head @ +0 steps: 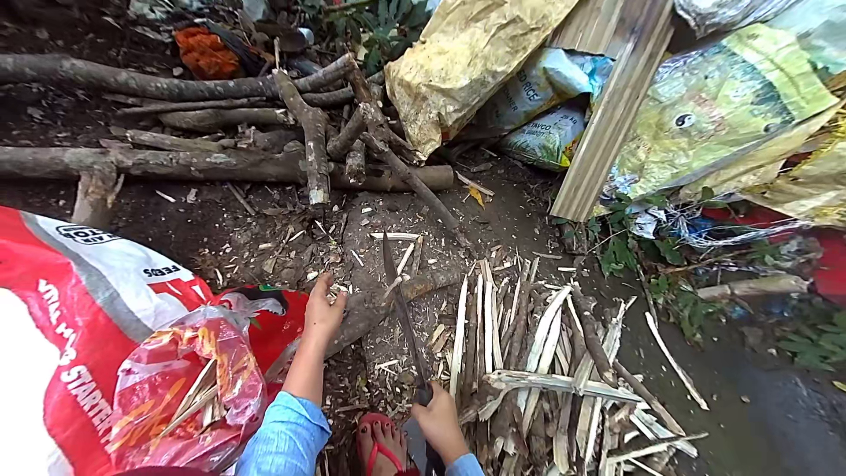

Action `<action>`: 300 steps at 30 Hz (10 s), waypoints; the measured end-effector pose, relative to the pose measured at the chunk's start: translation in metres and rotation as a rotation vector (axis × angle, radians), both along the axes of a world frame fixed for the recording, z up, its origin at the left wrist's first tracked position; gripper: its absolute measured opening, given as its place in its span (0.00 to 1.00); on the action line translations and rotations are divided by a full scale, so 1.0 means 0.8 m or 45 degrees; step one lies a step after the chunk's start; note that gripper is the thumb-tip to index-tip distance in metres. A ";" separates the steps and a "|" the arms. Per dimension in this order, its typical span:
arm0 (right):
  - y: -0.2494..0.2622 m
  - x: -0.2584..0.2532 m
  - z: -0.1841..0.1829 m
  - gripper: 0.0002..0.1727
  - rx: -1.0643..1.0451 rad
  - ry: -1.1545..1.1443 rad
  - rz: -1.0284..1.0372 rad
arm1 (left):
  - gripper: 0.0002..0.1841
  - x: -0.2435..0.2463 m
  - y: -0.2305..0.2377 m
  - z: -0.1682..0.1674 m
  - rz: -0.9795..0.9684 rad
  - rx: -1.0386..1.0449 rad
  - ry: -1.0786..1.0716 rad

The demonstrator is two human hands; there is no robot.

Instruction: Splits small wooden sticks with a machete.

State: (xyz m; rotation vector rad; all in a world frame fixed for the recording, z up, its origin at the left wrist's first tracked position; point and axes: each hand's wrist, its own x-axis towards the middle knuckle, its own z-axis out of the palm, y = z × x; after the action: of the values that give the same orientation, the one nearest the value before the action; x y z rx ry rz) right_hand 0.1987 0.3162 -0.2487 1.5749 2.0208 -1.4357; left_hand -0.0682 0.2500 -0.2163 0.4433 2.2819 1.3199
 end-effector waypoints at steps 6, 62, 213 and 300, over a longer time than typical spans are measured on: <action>-0.015 0.002 0.000 0.28 0.068 0.070 -0.056 | 0.30 -0.003 -0.002 -0.014 0.030 -0.008 -0.044; -0.010 0.018 -0.069 0.28 -0.293 -0.026 0.052 | 0.30 -0.003 0.202 -0.001 -0.626 -0.530 -0.037; -0.016 0.013 -0.034 0.28 0.104 0.038 0.011 | 0.13 0.012 -0.003 -0.037 0.131 -0.061 0.043; -0.013 0.037 -0.081 0.22 -0.326 0.303 -0.302 | 0.14 0.004 0.061 -0.086 0.212 -0.042 -0.472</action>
State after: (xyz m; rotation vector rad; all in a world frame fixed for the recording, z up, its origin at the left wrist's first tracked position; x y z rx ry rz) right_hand 0.2282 0.3059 -0.3131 1.6398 1.7164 -1.9663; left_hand -0.0652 0.2989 -0.2852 -0.0077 2.0572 1.3140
